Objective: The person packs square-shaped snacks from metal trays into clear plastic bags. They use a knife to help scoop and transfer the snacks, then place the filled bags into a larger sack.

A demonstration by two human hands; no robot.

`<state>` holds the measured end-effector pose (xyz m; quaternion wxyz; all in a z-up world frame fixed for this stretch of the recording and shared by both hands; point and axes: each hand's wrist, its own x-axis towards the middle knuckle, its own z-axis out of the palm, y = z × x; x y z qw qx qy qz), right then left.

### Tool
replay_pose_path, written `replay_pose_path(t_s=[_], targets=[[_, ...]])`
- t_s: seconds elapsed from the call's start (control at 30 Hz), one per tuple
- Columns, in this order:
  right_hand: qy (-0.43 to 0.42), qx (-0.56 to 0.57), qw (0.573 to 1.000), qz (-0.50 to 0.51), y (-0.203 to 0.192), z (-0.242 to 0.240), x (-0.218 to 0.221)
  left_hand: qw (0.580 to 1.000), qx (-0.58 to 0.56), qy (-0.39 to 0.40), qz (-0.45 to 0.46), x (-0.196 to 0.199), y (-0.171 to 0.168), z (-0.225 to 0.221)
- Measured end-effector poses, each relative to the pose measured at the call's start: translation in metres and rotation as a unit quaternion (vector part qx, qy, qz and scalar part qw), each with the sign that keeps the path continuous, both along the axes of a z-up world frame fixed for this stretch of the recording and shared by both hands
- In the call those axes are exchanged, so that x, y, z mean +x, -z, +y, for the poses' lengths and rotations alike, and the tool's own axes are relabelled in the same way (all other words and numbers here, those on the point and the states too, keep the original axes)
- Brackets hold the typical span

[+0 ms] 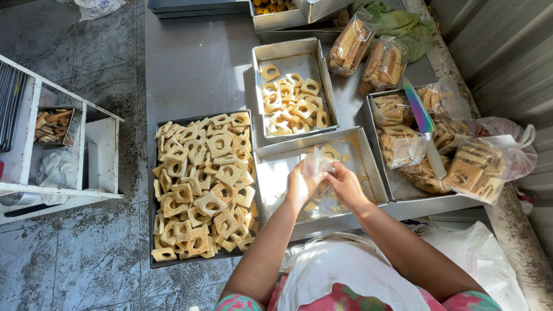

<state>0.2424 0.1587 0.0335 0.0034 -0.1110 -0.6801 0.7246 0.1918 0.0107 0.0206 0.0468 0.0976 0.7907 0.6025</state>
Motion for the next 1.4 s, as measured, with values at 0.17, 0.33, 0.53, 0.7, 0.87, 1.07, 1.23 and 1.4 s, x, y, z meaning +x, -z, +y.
replay_pose_path(t_s=[0.17, 0.33, 0.53, 0.7, 0.87, 1.07, 1.23, 1.4], targets=[[-0.021, 0.148, 0.988, -0.038, -0.026, -0.006, 0.008, 0.993, 0.022, -0.031, -0.110, -0.003, 0.022, 0.009], [-0.047, 0.341, 0.939, 0.011, -0.053, -0.023, 0.019, 0.993, 0.036, -0.068, -0.091, -0.003, 0.030, 0.012], [-0.095, 0.396, 0.900, 0.153, -0.058, -0.031, 0.024, 0.981, 0.034, -0.155, -0.115, -0.042, 0.071, 0.011], [-0.094, 0.381, 0.907, 0.153, -0.026, -0.005, 0.036, 0.955, 0.078, -0.200, -0.206, -0.088, 0.117, -0.034], [-0.027, 0.056, 0.998, 0.009, 0.053, 0.032, 0.025, 0.940, 0.089, -0.199, -0.262, -0.094, 0.149, -0.053], [0.101, -0.227, 0.955, -0.163, 0.108, 0.081, -0.003, 0.781, 0.266, -0.220, -0.520, -0.079, 0.149, -0.069], [0.175, -0.402, 0.855, -0.278, 0.112, 0.092, -0.005, 0.680, 0.380, -0.239, -0.580, -0.056, 0.132, -0.065], [0.259, -0.429, 0.818, -0.283, 0.101, 0.056, -0.002, 0.627, 0.444, -0.322, -0.554, -0.012, 0.128, -0.027]])
